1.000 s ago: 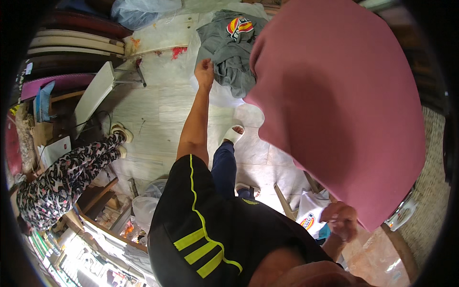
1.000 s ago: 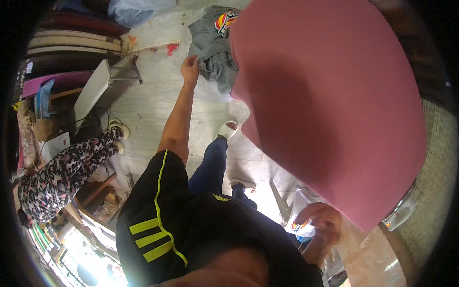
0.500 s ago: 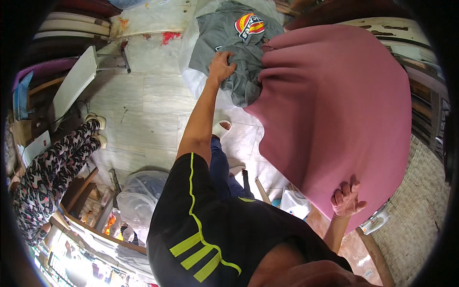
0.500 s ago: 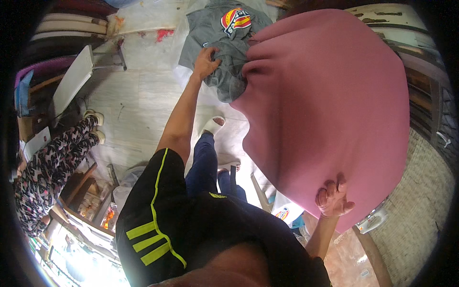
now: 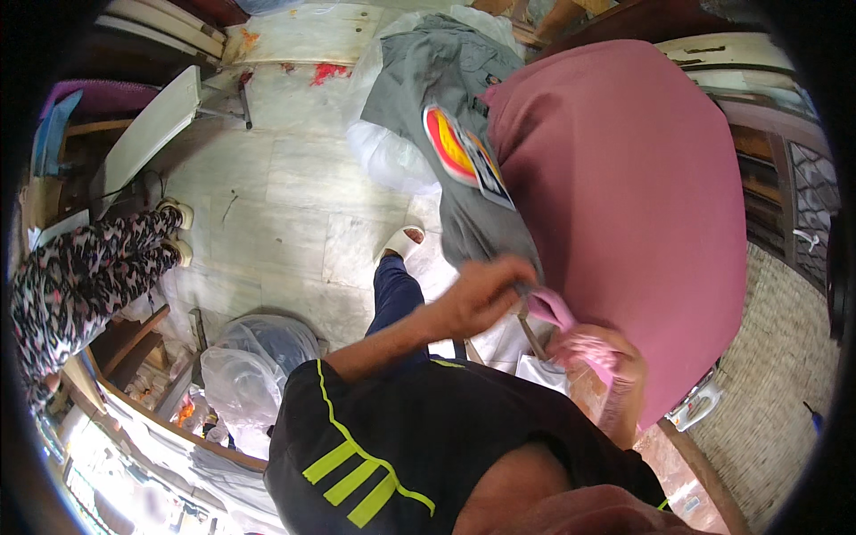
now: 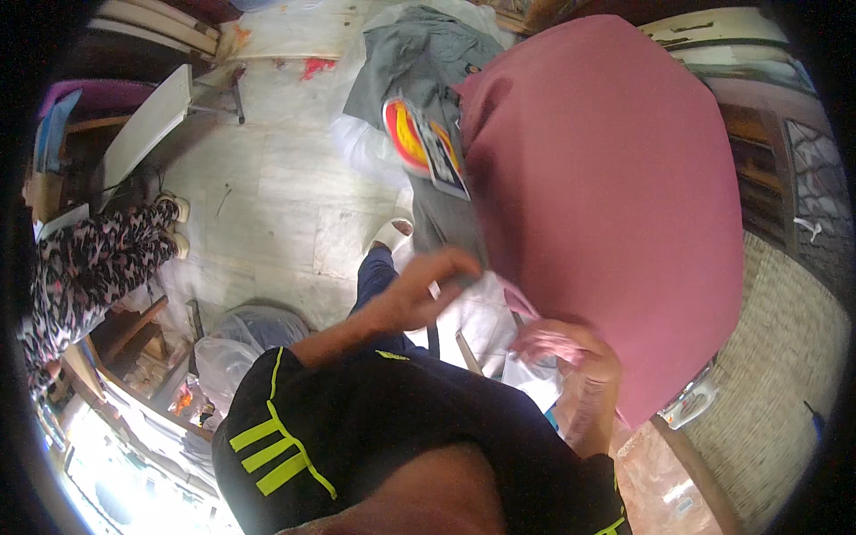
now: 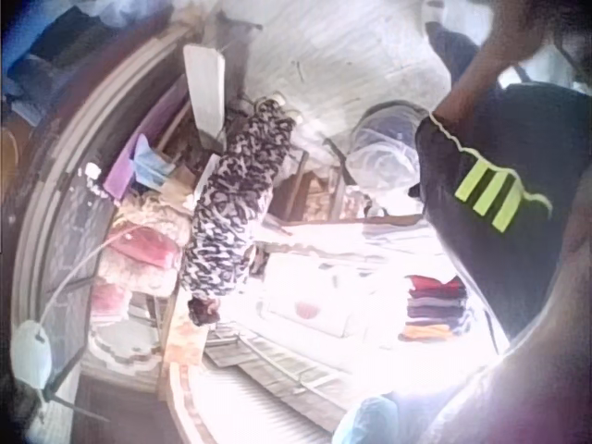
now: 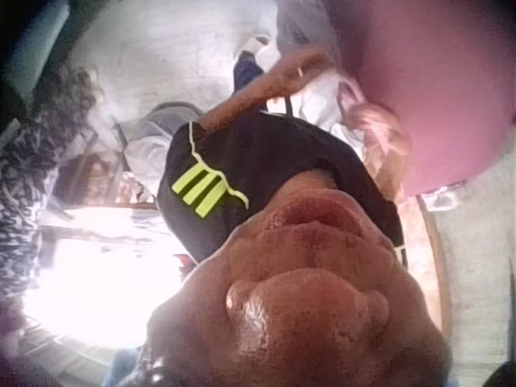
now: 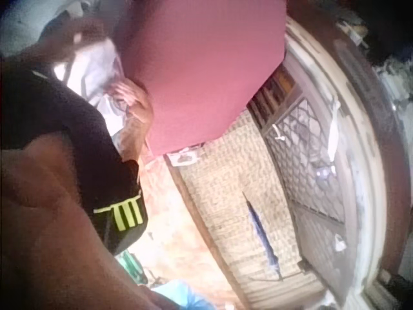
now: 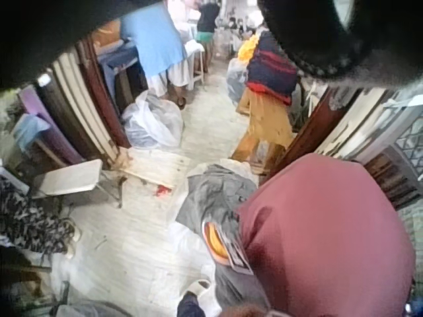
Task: The person irons a white t-shirt with a Dickies logo on a pink ironing board, smoothing the fabric and using a steam iron. After finishing the white shirt, they pick up a grey t-shirt and place it on the board to begin ironing it.
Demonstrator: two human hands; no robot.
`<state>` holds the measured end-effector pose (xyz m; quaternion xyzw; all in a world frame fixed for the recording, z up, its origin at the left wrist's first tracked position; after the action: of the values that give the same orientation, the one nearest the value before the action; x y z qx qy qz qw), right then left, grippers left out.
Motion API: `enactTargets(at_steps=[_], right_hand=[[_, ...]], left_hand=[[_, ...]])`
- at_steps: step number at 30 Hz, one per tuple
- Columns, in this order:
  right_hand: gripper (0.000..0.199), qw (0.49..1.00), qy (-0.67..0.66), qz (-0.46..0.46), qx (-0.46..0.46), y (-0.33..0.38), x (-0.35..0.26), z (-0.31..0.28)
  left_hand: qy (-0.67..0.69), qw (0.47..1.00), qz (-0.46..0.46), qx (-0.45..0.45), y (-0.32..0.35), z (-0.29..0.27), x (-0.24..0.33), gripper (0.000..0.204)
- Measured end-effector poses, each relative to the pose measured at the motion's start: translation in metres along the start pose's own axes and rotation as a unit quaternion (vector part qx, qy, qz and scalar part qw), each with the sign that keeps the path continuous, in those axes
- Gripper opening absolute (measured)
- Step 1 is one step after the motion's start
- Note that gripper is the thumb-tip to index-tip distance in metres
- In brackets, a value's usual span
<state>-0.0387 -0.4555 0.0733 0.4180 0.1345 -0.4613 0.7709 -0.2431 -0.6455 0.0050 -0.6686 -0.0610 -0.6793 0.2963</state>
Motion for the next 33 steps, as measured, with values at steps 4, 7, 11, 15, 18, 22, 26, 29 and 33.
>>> enactTargets(at_steps=[4,7,11,15,18,22,26,29,33], right_hand=[[0.043,0.949,0.038,-0.011,0.312,-0.032,0.067,0.040],[0.034,0.978,0.009,0.042,0.205,-0.040,0.100,0.034],[0.034,0.981,-0.045,0.043,0.184,0.002,0.119,0.055],[0.048,0.974,0.000,0.015,0.228,0.060,0.125,0.085],[0.057,0.955,0.060,-0.018,0.289,0.125,0.134,0.094],[0.056,0.860,0.067,-0.222,0.454,0.227,0.113,0.110],[0.051,0.565,0.271,-0.427,0.652,0.356,0.078,0.093],[0.043,0.729,0.139,-0.382,0.551,0.424,-0.006,0.060],[0.040,0.574,0.278,-0.407,0.654,0.502,-0.114,-0.043]], left_hand=[[0.207,0.965,0.027,-0.157,0.032,0.064,0.049,0.023],[0.158,0.962,0.076,-0.210,0.057,0.089,0.060,0.027],[0.169,0.979,-0.010,-0.111,0.115,0.082,0.058,0.036],[-0.276,0.961,0.016,0.022,0.177,0.081,0.034,0.061],[-0.313,0.943,-0.071,-0.090,0.247,0.110,-0.033,0.053],[-0.131,0.967,-0.080,-0.202,0.208,0.112,-0.023,0.042],[-0.102,0.960,0.050,-0.256,0.072,0.093,0.076,0.032],[-0.194,0.928,0.072,-0.311,-0.030,0.092,0.164,0.032],[-0.295,0.873,0.378,-0.084,-0.158,0.118,0.195,0.024]])
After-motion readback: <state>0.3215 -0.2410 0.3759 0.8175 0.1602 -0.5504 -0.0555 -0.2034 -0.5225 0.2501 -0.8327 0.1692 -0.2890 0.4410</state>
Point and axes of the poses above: each hand's wrist, its own y-axis away from the middle knuckle, its own z-axis out of the palm, x = y × z, the point moved 2 cm from there along -y, towards the middle knuckle, and after that the axes turned 8 degrees about z, right-handed, at the moved point
